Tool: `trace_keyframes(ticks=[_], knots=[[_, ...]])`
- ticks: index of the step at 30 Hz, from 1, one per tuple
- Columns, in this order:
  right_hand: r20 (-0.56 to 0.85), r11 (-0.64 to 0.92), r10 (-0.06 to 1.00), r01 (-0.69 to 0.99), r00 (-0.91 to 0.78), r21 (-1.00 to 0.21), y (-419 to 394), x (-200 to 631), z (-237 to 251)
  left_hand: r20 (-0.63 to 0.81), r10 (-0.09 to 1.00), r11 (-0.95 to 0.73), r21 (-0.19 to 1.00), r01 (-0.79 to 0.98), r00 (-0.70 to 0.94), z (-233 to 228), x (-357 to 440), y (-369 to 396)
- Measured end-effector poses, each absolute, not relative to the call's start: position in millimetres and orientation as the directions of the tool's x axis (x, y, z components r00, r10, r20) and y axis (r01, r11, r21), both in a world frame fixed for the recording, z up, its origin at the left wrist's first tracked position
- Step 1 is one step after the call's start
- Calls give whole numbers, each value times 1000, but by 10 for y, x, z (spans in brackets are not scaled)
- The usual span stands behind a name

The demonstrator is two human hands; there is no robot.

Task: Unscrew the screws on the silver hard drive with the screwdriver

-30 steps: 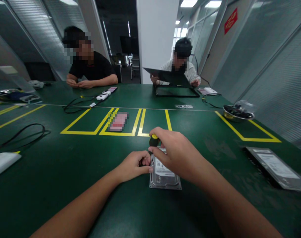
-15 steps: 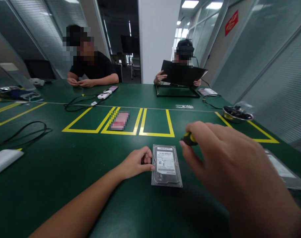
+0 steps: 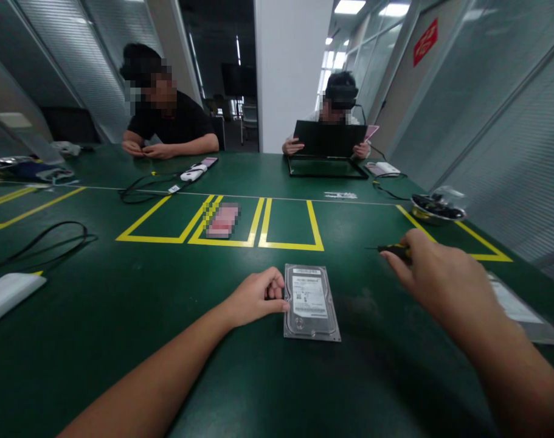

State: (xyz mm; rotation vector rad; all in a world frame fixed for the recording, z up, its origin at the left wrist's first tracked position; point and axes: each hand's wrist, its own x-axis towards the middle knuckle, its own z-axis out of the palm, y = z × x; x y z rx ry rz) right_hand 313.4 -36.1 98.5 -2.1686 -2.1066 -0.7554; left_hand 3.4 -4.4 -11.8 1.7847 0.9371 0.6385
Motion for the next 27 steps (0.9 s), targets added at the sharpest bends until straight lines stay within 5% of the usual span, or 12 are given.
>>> trace_keyframes(ticks=[5,12,19,27], knots=[[294,-128,955,938,29,322,-497,3410,499,23,827,-248,912,327,562,-125,35,-37],[-94,-106,987,974,127,201,-678,3480,134,13,824,-232,920,316,567,-133,30,-35],[-37,-87,995,991,92,104,-652,3707,109,16,824,-236,919,317,567,-112,34,-44],[181,202,924,832,-337,517,-551,4841,31,14,827,-222,927,303,562,-150,47,-31]])
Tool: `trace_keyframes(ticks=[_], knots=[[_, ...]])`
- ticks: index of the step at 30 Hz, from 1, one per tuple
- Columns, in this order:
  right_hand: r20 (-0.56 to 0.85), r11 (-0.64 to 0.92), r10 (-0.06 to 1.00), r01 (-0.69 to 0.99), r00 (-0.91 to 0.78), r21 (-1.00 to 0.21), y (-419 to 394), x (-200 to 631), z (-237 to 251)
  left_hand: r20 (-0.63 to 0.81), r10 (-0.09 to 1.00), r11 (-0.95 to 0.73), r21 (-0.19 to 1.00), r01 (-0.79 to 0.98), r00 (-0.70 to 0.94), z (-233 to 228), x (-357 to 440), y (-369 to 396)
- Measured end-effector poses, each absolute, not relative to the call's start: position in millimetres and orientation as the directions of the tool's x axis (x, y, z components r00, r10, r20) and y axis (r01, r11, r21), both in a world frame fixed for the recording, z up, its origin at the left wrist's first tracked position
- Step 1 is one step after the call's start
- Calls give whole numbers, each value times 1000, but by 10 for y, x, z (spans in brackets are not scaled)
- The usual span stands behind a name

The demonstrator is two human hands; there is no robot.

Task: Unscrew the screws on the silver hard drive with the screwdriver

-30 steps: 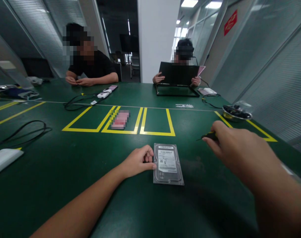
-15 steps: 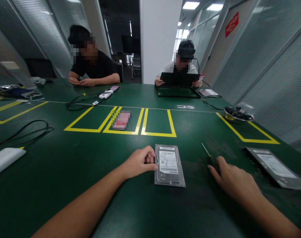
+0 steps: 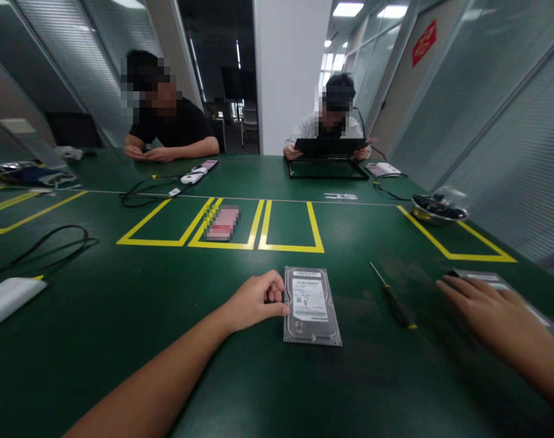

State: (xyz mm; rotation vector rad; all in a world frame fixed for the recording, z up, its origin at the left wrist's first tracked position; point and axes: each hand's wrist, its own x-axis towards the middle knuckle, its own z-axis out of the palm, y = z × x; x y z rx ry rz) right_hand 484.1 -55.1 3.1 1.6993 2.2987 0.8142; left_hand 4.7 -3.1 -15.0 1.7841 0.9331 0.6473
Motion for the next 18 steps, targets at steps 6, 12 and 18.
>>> trace_keyframes(ticks=[6,12,18], knots=[[204,107,940,806,-272,583,-595,5198,-98,12,826,-224,925,307,564,-139,38,-42],[160,51,970,796,-184,603,-579,5327,-103,11,827,-230,919,320,562,-109,39,-38],[130,82,971,787,-203,611,-520,5459,-182,9,827,-232,916,327,561,-100,40,-42]])
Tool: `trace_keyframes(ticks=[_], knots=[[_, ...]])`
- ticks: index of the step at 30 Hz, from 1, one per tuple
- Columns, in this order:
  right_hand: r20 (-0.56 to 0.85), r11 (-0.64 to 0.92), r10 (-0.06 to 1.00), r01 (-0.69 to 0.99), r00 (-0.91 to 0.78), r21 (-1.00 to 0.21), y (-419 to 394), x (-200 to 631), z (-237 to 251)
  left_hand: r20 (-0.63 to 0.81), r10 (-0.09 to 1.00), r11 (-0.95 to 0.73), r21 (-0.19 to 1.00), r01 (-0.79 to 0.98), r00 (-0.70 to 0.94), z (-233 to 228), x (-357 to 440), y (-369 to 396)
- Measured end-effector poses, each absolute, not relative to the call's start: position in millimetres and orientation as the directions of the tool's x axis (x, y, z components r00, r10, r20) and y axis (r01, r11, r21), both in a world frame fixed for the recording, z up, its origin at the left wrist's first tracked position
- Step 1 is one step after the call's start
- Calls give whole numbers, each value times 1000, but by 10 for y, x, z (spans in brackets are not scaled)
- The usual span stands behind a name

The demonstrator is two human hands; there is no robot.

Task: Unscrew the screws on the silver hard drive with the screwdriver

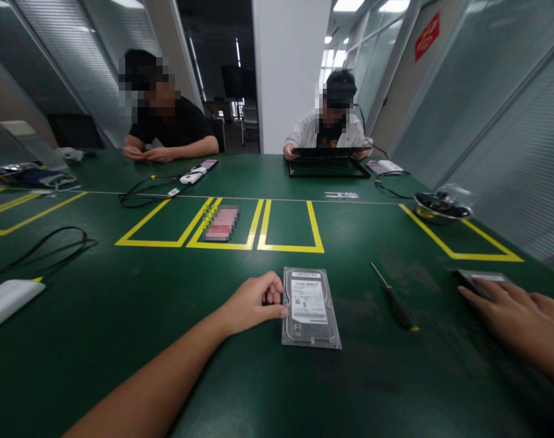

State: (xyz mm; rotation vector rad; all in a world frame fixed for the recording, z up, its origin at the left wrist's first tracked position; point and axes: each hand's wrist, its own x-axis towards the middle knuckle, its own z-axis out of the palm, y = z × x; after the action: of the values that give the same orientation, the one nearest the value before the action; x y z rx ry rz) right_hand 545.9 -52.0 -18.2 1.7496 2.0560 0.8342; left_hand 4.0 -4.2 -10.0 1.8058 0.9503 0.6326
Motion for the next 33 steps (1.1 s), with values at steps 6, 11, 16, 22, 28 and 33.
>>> trace_keyframes(ticks=[6,11,16,22,28,33], knots=[[86,115,976,813,-198,571,-459,5454,-125,17,827,-242,913,329,561,-107,35,-42],[135,126,965,849,-225,513,-450,5457,-122,8,830,-236,911,339,557,-105,37,-39],[176,142,948,845,-266,516,-451,5489,-179,4,831,-236,908,346,556,-100,43,-48],[154,96,968,855,-200,510,-465,5339,-80,8,827,-237,912,335,562,-112,43,-42],[149,73,975,875,-163,478,-463,5310,-63,4,826,-234,912,337,564,-109,43,-44],[122,97,978,891,-167,444,-450,5320,-41,2,823,-234,912,335,569,-96,46,-49]])
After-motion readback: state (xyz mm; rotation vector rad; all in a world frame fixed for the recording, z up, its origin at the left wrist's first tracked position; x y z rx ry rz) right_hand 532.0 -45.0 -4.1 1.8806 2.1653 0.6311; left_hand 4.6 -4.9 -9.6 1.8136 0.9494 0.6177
